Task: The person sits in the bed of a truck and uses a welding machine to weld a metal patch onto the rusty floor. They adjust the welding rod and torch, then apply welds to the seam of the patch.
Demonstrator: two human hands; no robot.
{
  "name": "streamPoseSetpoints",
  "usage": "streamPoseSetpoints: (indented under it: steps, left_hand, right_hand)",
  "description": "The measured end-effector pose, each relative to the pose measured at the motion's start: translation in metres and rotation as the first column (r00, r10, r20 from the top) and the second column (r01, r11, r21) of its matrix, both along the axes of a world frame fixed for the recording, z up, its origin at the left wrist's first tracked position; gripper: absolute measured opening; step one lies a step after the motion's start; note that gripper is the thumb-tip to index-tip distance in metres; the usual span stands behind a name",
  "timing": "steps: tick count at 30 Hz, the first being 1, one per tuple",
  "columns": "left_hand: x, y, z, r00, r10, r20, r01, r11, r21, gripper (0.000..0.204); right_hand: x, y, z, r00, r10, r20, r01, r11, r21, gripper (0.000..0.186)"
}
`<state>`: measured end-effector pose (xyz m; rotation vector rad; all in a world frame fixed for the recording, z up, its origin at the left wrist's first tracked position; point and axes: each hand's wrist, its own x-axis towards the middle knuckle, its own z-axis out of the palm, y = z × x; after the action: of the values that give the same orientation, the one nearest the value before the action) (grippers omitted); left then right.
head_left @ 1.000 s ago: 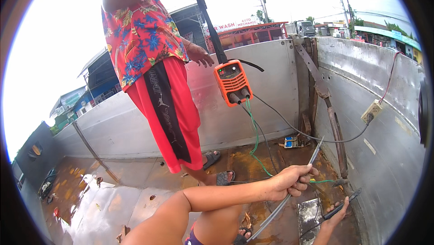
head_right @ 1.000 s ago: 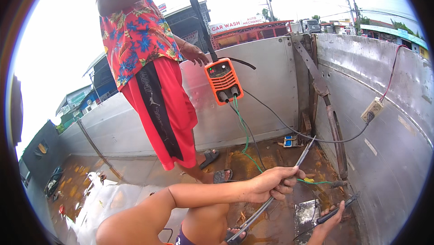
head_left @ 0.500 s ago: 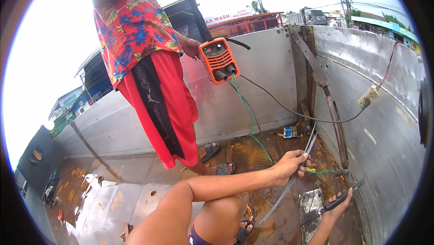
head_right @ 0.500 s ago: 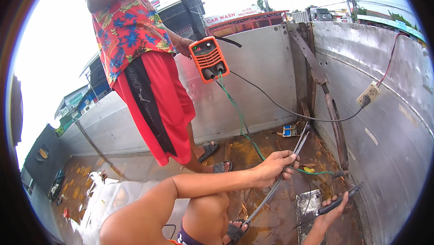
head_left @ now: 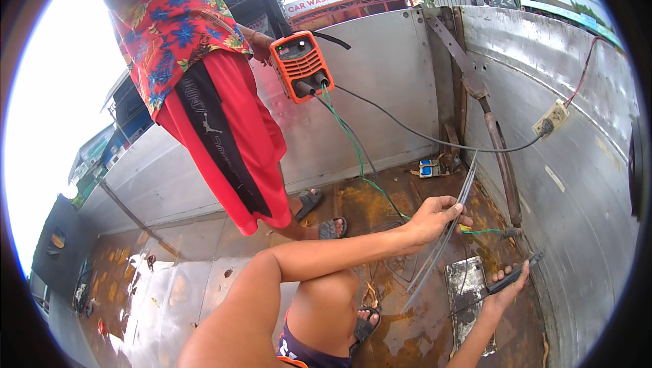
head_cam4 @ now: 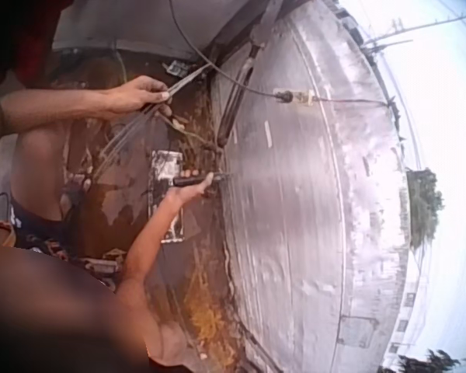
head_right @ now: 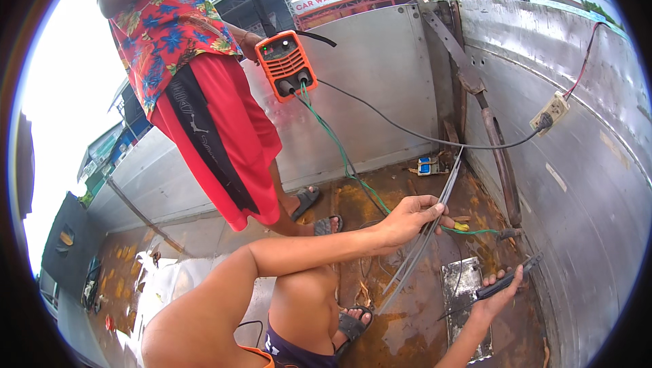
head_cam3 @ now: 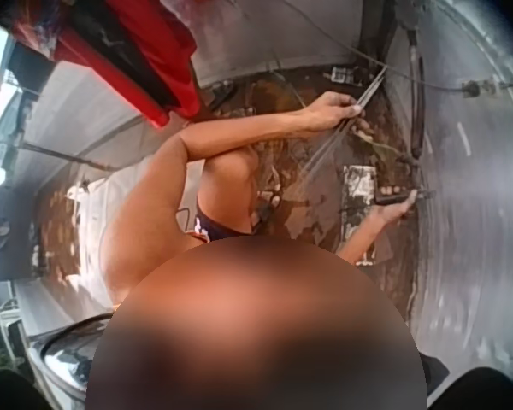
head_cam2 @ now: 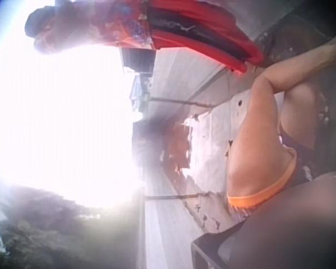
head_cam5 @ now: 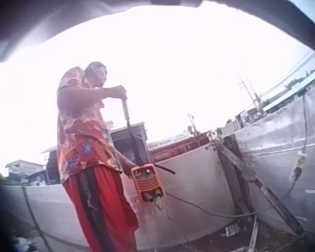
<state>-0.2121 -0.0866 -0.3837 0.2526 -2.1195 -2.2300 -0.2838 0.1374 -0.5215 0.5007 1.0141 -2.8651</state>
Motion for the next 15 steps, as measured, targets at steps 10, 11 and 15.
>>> streamPoseSetpoints:
  steps: [10,11,15]
  left_hand:
    - [0.008,0.008,0.017,0.998,-0.064,-0.026,0.062,0.995,-0.075,0.03]
    - [0.009,0.008,0.015,0.998,-0.061,-0.034,0.059,0.996,-0.065,0.03]
    - [0.011,0.008,0.013,0.998,-0.055,-0.039,0.054,0.998,-0.037,0.03]
  right_hand:
    - [0.007,0.0,0.007,0.999,0.034,-0.004,-0.034,0.999,-0.032,0.042]
    - [0.008,-0.001,0.006,0.999,0.041,-0.01,-0.041,0.998,-0.039,0.042]
    - [0.013,-0.001,0.005,0.999,0.033,-0.01,-0.033,0.999,-0.027,0.043]
